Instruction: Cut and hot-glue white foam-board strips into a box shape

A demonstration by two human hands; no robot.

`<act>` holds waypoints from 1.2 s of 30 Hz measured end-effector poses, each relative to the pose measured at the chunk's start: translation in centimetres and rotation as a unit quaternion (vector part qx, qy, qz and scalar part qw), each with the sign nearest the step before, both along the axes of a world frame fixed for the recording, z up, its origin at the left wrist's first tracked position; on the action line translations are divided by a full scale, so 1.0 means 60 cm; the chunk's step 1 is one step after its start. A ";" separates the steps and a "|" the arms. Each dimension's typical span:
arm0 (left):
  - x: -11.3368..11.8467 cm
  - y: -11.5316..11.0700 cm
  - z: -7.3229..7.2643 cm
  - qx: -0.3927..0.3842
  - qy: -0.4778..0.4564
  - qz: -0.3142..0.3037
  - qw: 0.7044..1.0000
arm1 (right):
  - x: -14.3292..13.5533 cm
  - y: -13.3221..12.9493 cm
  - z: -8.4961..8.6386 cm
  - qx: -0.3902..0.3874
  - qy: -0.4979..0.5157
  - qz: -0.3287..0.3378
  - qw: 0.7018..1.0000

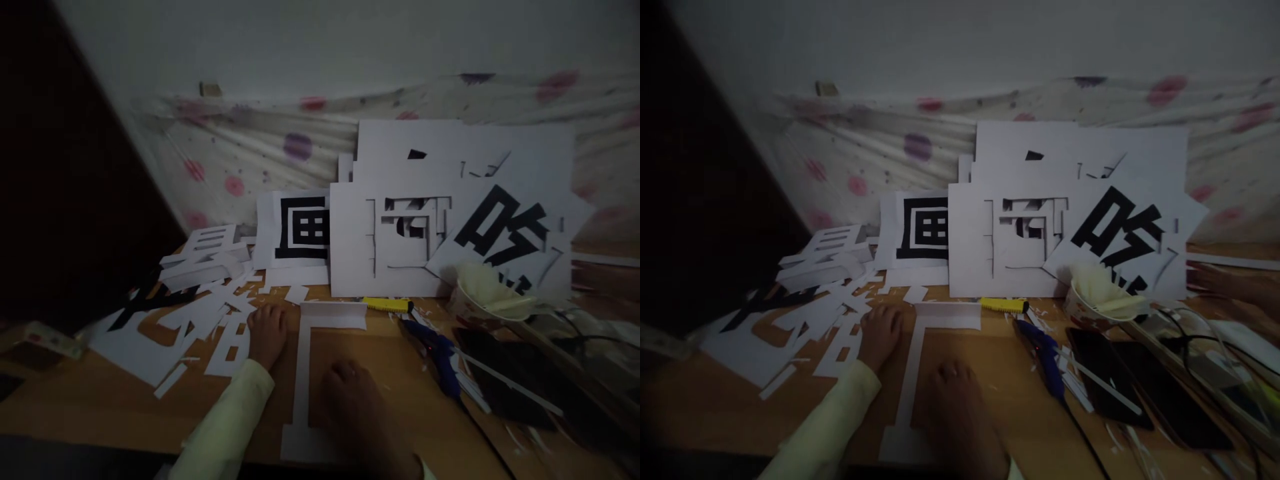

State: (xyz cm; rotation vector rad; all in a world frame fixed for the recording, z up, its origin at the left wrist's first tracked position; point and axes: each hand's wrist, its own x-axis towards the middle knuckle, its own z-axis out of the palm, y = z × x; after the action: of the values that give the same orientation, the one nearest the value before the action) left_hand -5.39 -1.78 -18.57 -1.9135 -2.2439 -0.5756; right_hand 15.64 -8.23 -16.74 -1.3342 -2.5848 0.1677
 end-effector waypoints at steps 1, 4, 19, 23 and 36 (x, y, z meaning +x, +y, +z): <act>-0.001 -0.001 0.002 -0.002 -0.001 0.000 1.000 | -0.009 -0.016 -0.008 -0.001 -0.004 0.006 1.000; -0.005 -0.008 0.007 -0.002 -0.011 -0.002 1.000 | -0.031 -0.047 -0.050 0.026 0.029 0.040 0.998; 0.066 -0.188 0.020 -0.124 -0.133 -0.065 0.981 | 0.011 -0.039 -0.157 0.249 0.118 0.124 0.953; 0.074 -0.217 -0.003 -0.123 -0.077 -0.029 0.989 | 0.020 -0.059 -0.181 0.241 0.117 0.115 0.957; 0.125 -0.223 -0.044 -0.148 -0.274 -0.231 0.922 | 0.130 0.019 -0.080 0.194 0.039 0.267 0.943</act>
State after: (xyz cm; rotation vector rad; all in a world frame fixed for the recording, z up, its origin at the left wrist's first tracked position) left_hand 2.13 -15.15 -21.19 -2.7629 -2.2662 -0.9863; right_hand 23.46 -7.09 -21.53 -0.4708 -2.6608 -0.1905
